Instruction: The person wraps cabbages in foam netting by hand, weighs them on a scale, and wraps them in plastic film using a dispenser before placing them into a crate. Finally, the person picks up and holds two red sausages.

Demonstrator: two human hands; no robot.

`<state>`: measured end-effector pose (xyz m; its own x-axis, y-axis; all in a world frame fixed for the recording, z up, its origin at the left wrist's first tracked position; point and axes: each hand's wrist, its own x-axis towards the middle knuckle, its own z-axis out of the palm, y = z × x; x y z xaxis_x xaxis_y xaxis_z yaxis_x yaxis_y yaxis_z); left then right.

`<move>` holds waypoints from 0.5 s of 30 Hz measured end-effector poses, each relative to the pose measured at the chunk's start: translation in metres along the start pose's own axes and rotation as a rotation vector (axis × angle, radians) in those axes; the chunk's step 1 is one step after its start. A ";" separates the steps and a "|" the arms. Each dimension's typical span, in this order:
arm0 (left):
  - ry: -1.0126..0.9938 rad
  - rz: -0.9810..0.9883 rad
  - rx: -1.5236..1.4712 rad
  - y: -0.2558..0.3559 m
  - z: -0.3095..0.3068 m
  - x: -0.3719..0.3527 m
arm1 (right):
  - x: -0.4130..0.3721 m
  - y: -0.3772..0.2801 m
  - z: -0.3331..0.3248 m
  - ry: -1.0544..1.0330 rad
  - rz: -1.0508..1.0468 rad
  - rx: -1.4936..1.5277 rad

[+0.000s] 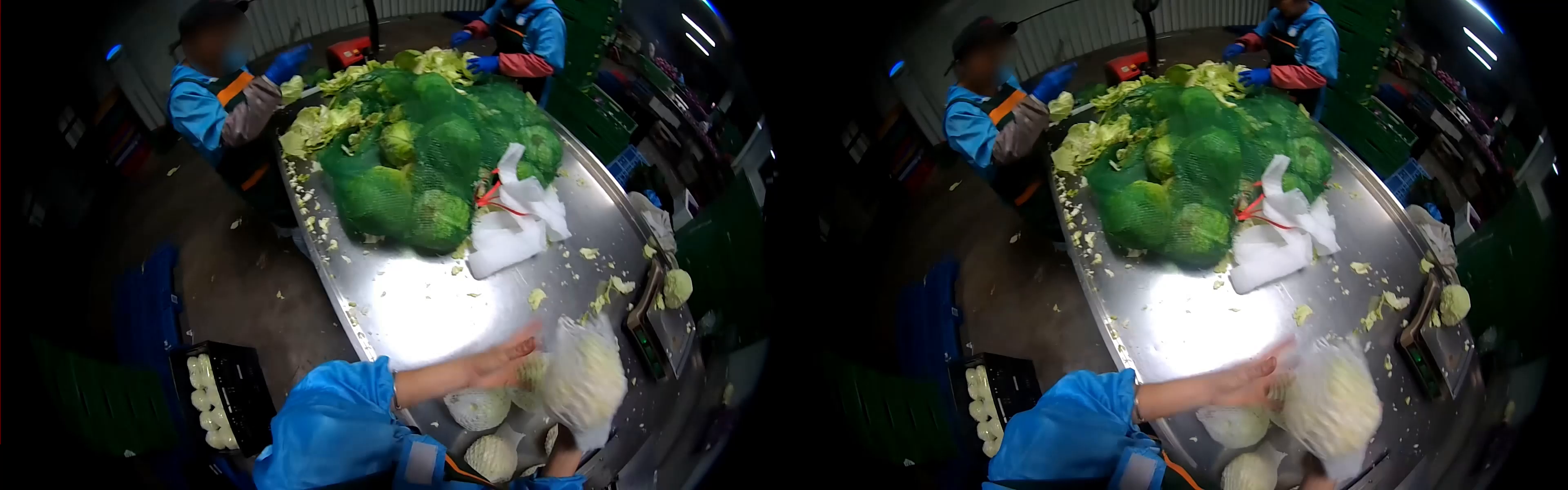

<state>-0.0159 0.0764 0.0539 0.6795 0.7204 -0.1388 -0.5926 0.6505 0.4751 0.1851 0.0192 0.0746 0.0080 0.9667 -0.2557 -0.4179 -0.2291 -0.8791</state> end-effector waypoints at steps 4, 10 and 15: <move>-0.157 -0.257 -0.552 -0.033 -0.012 0.031 | -0.014 -0.034 -0.023 0.074 -0.322 -0.927; -0.103 -0.115 0.048 -0.012 -0.006 0.118 | 0.111 -0.125 -0.220 0.390 -0.419 -1.072; -0.264 -0.191 0.829 -0.044 0.019 0.220 | 0.220 -0.218 -0.365 0.874 -0.454 -1.406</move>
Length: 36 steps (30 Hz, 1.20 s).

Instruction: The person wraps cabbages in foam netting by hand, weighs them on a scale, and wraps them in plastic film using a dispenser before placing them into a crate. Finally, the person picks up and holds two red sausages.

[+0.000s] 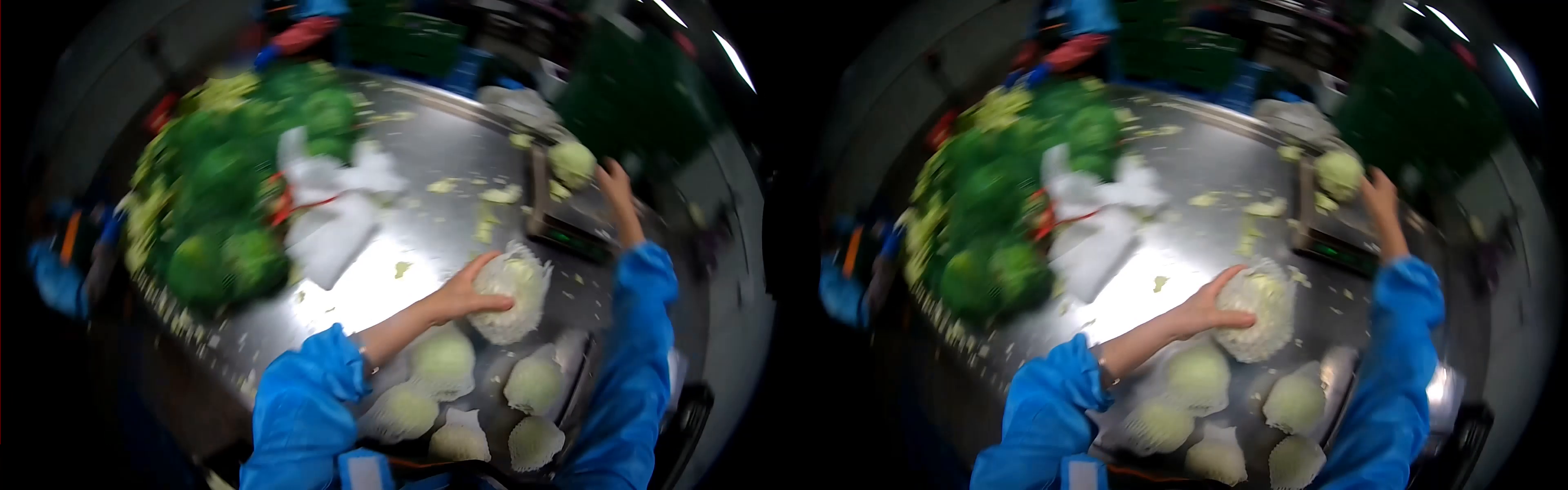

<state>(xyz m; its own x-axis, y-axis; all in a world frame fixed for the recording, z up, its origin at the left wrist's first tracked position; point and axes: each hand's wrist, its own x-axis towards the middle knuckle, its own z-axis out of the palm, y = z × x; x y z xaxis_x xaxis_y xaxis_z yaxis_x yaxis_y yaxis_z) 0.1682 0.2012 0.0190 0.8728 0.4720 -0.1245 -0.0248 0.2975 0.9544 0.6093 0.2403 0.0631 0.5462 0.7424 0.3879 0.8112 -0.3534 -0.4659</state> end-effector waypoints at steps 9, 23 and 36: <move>-0.337 -0.029 0.652 -0.104 0.018 0.059 | 0.069 0.020 0.077 0.065 0.104 -0.159; 0.178 0.444 0.678 -0.051 -0.006 0.190 | 0.028 0.059 0.095 -0.172 0.089 0.287; -0.003 0.257 -0.632 -0.028 -0.014 0.135 | -0.158 -0.108 0.009 -0.652 0.035 0.878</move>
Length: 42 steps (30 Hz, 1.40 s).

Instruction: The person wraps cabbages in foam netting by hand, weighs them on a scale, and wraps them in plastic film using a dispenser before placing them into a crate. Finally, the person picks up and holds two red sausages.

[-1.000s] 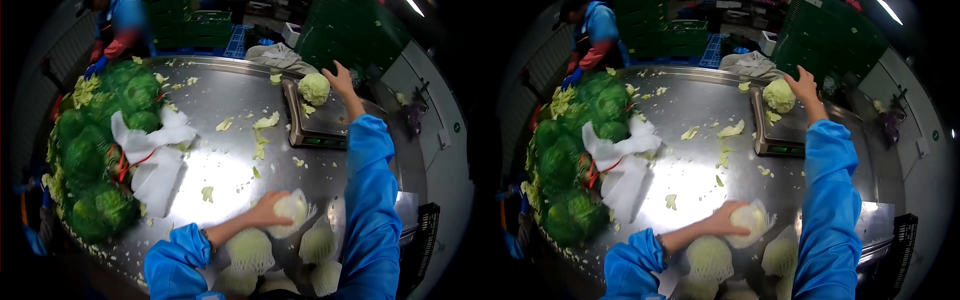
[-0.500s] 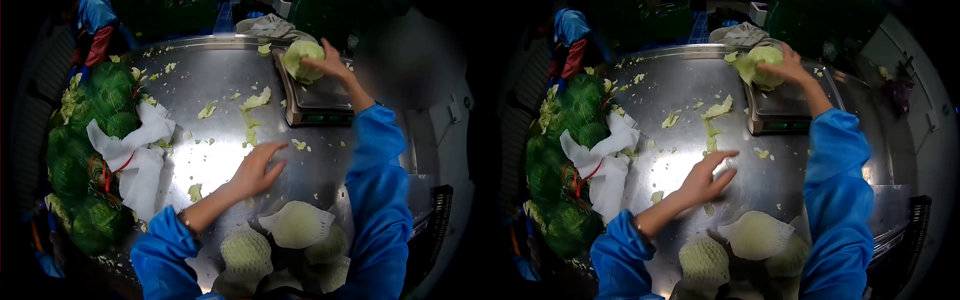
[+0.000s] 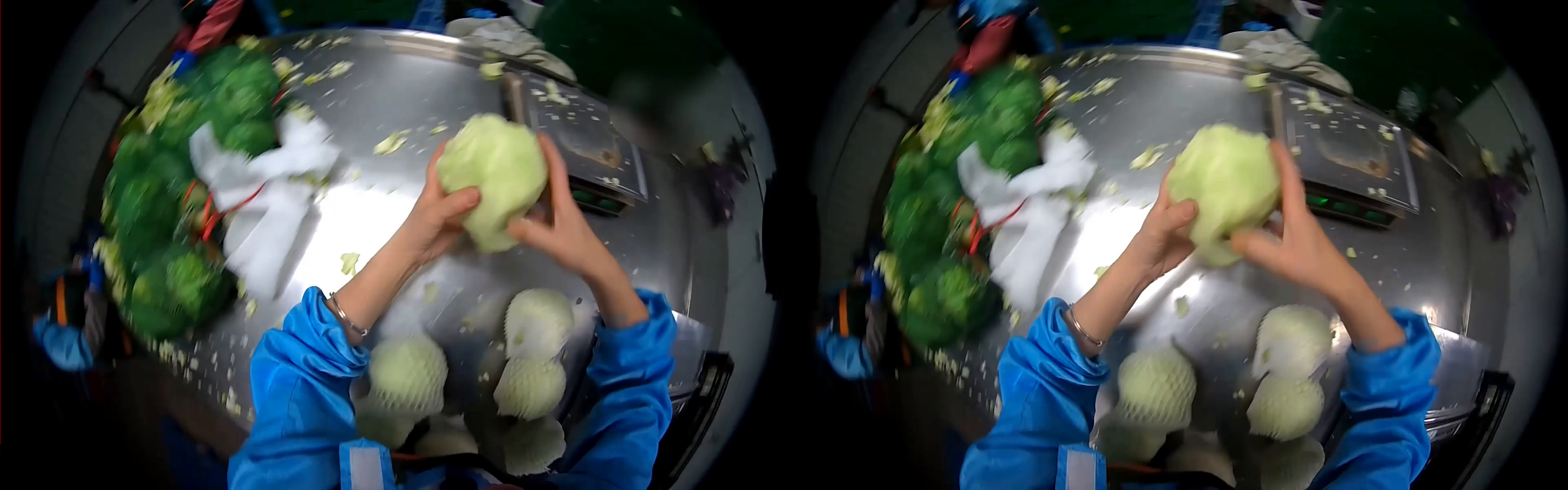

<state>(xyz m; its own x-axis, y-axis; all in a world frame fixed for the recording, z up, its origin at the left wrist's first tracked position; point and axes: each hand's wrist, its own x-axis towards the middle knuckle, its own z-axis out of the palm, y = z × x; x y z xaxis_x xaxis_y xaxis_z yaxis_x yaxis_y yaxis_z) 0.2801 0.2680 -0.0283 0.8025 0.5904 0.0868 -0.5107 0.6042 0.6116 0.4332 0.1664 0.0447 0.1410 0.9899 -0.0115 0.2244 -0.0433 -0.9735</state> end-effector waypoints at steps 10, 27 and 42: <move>0.598 -0.449 0.154 0.080 -0.087 -0.346 | 0.024 0.002 0.239 -0.444 -0.641 -0.511; 0.369 0.138 0.788 0.155 0.051 -0.334 | -0.089 -0.131 0.269 -0.279 0.509 0.211; 0.863 0.064 -0.123 0.012 0.053 -0.454 | -0.302 -0.037 0.316 0.280 0.731 0.757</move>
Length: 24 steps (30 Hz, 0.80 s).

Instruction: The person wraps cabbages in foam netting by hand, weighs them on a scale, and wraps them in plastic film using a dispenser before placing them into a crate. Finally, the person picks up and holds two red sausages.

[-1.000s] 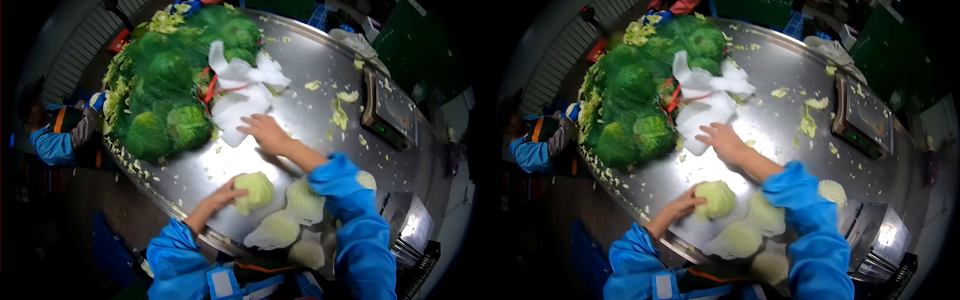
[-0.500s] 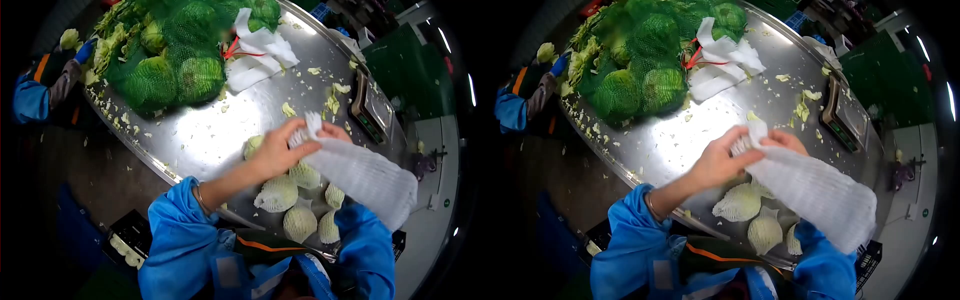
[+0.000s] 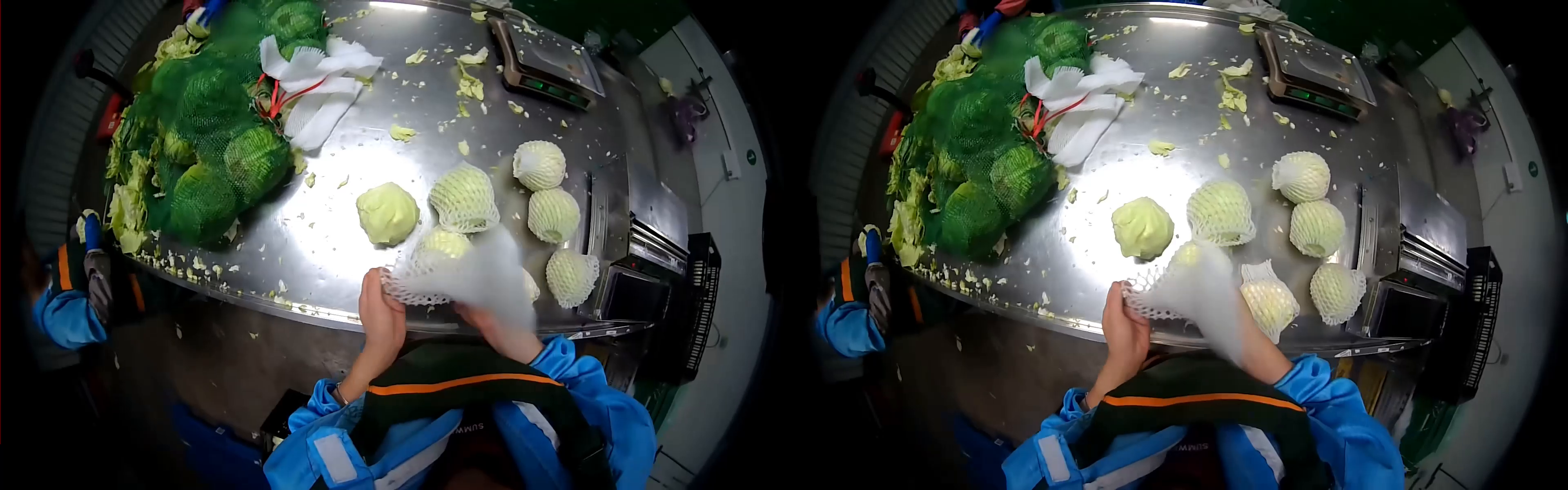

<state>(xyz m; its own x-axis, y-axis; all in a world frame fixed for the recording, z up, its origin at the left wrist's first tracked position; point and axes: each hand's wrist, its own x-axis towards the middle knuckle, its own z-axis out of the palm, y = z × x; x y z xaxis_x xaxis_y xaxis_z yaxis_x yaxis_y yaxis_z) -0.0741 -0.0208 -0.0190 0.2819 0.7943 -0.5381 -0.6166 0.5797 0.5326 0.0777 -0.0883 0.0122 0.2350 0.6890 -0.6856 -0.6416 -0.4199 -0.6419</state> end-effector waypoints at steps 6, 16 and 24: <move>-0.001 -0.230 -0.150 0.047 -0.004 0.020 | -0.004 -0.022 0.020 -0.567 0.458 0.041; -0.252 0.132 1.283 0.072 -0.078 0.093 | 0.109 -0.073 0.060 -0.200 -0.127 -0.272; 0.171 -0.263 0.813 0.010 -0.076 0.181 | 0.232 -0.047 0.062 0.181 -0.307 -1.396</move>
<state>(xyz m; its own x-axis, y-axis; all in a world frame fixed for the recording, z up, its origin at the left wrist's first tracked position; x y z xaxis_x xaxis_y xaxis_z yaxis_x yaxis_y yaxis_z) -0.0848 0.1151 -0.1606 0.1875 0.6158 -0.7653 0.1873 0.7424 0.6433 0.1170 0.1275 -0.0954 0.3857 0.8182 -0.4264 0.6515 -0.5688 -0.5020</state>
